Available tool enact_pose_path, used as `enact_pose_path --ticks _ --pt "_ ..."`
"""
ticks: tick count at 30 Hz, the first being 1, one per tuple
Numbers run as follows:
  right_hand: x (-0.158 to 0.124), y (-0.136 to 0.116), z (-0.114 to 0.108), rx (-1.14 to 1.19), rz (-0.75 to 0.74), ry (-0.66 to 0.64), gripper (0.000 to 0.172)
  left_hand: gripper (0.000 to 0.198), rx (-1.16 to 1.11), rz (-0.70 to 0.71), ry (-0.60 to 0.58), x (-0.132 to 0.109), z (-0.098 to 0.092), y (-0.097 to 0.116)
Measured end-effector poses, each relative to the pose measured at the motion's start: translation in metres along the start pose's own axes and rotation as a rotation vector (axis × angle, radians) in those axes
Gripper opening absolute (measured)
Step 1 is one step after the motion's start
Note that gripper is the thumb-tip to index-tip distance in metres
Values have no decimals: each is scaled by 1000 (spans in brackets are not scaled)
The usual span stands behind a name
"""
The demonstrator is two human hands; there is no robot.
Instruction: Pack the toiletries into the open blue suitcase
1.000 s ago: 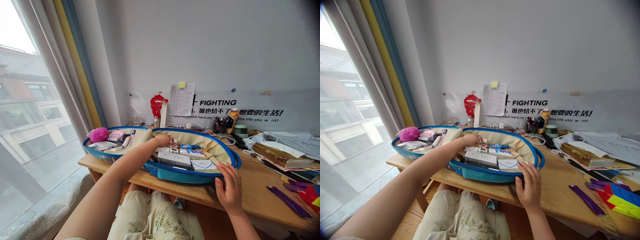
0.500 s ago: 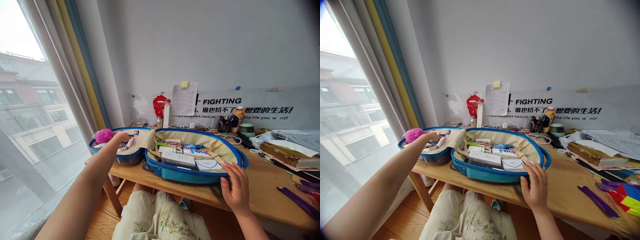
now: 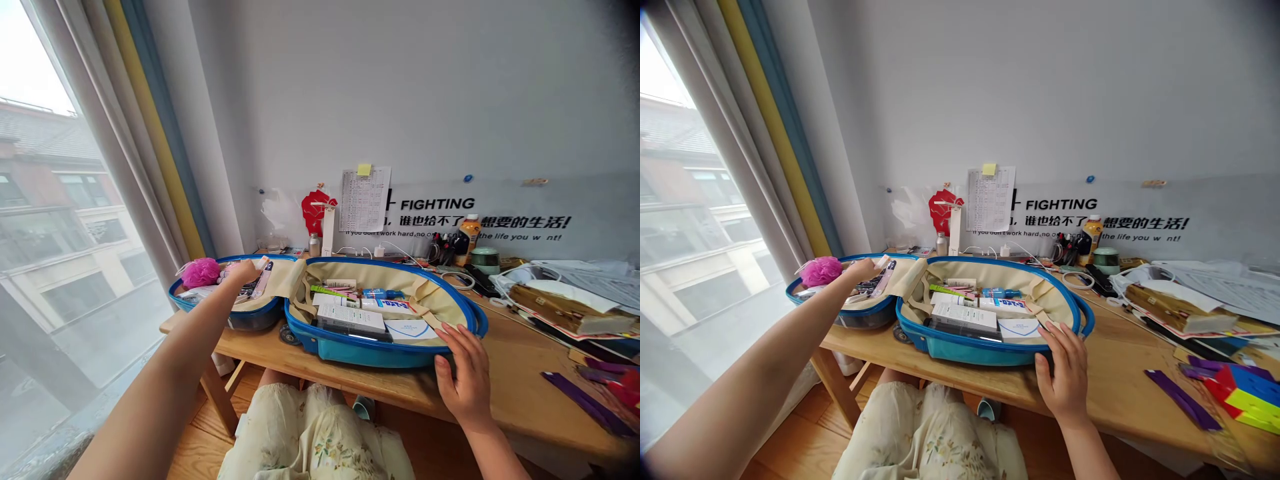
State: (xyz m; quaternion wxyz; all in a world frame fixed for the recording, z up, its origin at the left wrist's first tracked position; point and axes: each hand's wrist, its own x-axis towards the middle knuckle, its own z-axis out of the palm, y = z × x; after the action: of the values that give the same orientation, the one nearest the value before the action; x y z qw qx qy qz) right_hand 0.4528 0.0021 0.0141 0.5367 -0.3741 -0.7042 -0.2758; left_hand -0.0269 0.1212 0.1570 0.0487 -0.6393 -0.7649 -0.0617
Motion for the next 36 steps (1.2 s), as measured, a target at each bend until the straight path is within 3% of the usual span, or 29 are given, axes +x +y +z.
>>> enact_pose_path --ticks 3,6,10,13,19,27,32,36 --pt "0 0 -1 10 3 -3 40 42 -2 100 31 7 -12 33" --pt "0 0 -1 3 1 -8 40 36 -10 278 24 10 -12 82" --pt "0 -1 -2 -20 1 -20 40 35 14 446 -58 8 5 142" --pt "1 -2 -2 -16 -10 -17 41 38 41 490 -119 9 21 164" --pt "2 -2 -2 -9 -19 -7 41 37 55 484 -204 18 38 167" --pt "1 1 -1 -10 -16 -11 40 34 -3 535 -252 11 39 163" --pt "2 1 0 -20 -34 2 39 42 -57 521 -177 0 29 161" --pt "1 3 -1 -22 -27 -9 38 39 -106 451 -12 -5 13 152"
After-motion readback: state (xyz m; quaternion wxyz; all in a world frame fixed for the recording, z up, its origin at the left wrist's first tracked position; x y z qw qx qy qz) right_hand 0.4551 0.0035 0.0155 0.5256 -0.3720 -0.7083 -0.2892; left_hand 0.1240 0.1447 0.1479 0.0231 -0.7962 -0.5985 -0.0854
